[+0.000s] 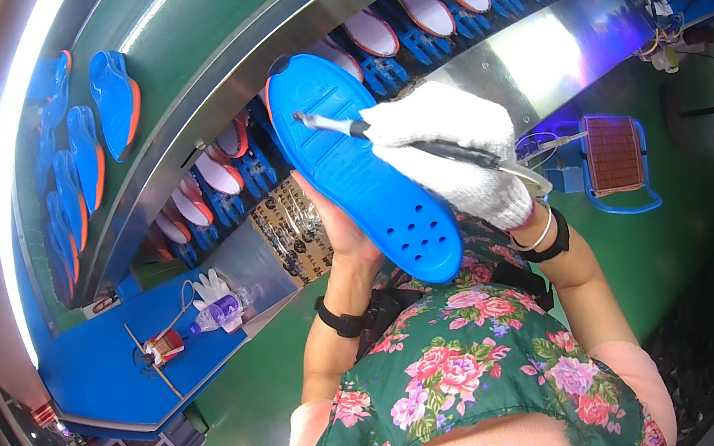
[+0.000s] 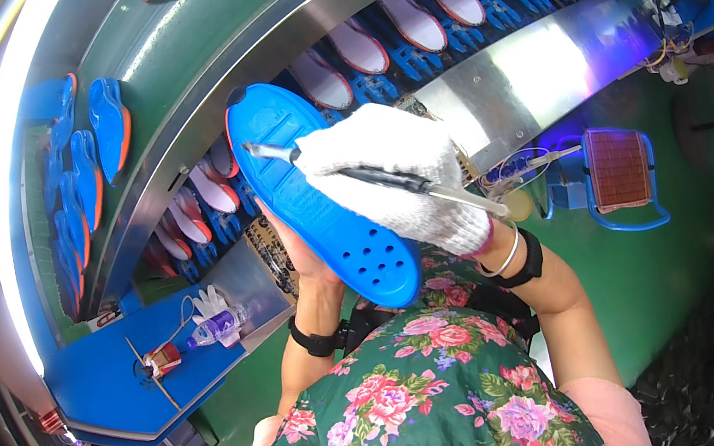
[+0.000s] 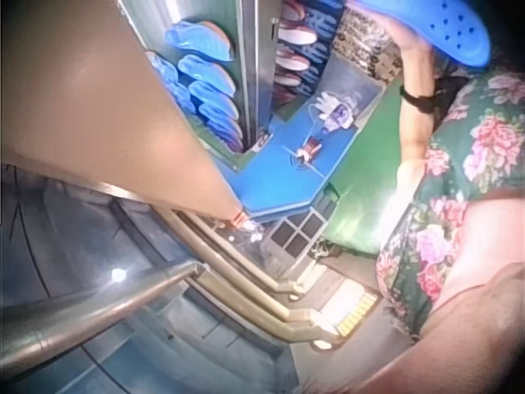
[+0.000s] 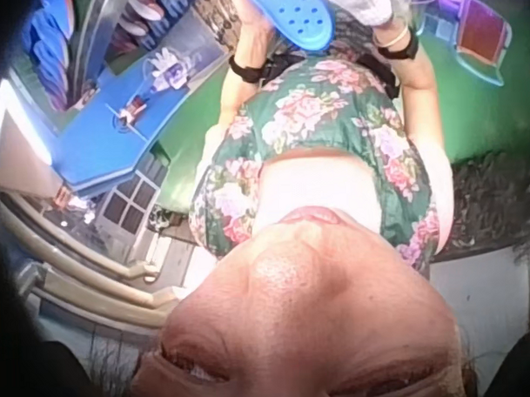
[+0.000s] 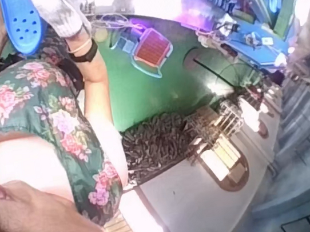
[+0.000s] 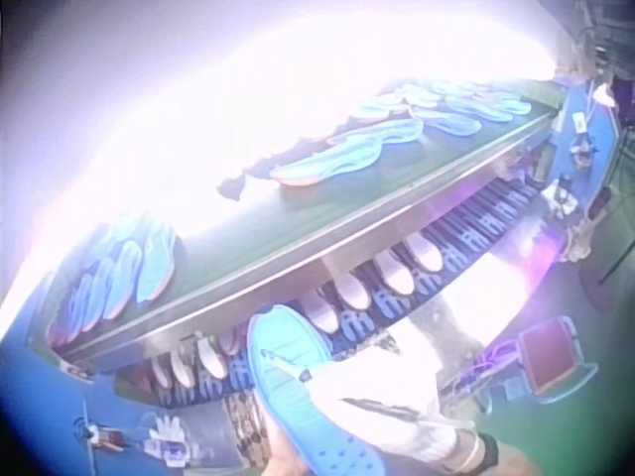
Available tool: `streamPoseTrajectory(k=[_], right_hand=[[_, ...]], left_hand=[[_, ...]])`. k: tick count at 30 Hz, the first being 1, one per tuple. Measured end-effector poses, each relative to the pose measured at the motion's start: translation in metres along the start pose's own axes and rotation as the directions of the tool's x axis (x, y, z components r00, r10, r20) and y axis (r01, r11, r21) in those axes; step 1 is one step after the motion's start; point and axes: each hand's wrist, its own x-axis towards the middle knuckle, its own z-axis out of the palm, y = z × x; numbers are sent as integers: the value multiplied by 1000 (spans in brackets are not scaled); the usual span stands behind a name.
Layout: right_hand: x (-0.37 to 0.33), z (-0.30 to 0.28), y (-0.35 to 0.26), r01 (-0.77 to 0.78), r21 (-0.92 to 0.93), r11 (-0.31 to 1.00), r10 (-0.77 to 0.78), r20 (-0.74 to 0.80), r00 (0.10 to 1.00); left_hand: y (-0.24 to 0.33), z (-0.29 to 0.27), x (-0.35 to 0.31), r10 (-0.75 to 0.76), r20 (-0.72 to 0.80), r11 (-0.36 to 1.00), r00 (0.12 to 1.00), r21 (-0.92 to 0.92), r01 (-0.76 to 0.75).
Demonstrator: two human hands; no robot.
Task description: The person picks up blue shoe soles from a conveyor belt, applies liquid to them using a brush, and places them back onto the belt.
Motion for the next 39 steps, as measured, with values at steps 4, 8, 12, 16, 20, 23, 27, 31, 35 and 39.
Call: streamPoseTrajectory(k=[4,8,12,16,20,23,27,31,35,39], right_hand=[[4,-7,10,111,-64,992,-103,119,988],[1,2,1,226,-283,932,-202,114,973],[-12,4,-7,226,-247,942,-172,222,960],[-8,8,1,32,-115,993,-39,-57,998],[-14,8,4,188,-229,955,-171,89,981],[-26,17,-2,147,-6,989,-145,117,982],[-25,8,11,23,4,1000,-22,-67,997],[-36,19,6,244,-135,960,-232,94,968],[-34,6,-1,79,78,994,-87,116,989],[-36,4,6,205,-137,969,-190,119,975]], left_hand=[[-11,7,-8,31,-6,992,999,125,-31],[-22,10,-14,73,-31,970,997,233,-64],[-19,0,-11,16,-37,951,999,308,-4],[-16,-7,-8,55,-40,943,998,330,-39],[-12,1,-3,11,-113,960,994,278,21],[-7,-39,-3,-20,-79,938,997,343,46],[-5,-33,11,-11,58,981,998,196,-1],[1,-45,7,-52,-126,970,991,231,81],[6,-61,9,-41,63,984,997,176,29],[8,-60,17,58,-68,986,996,162,-46]])
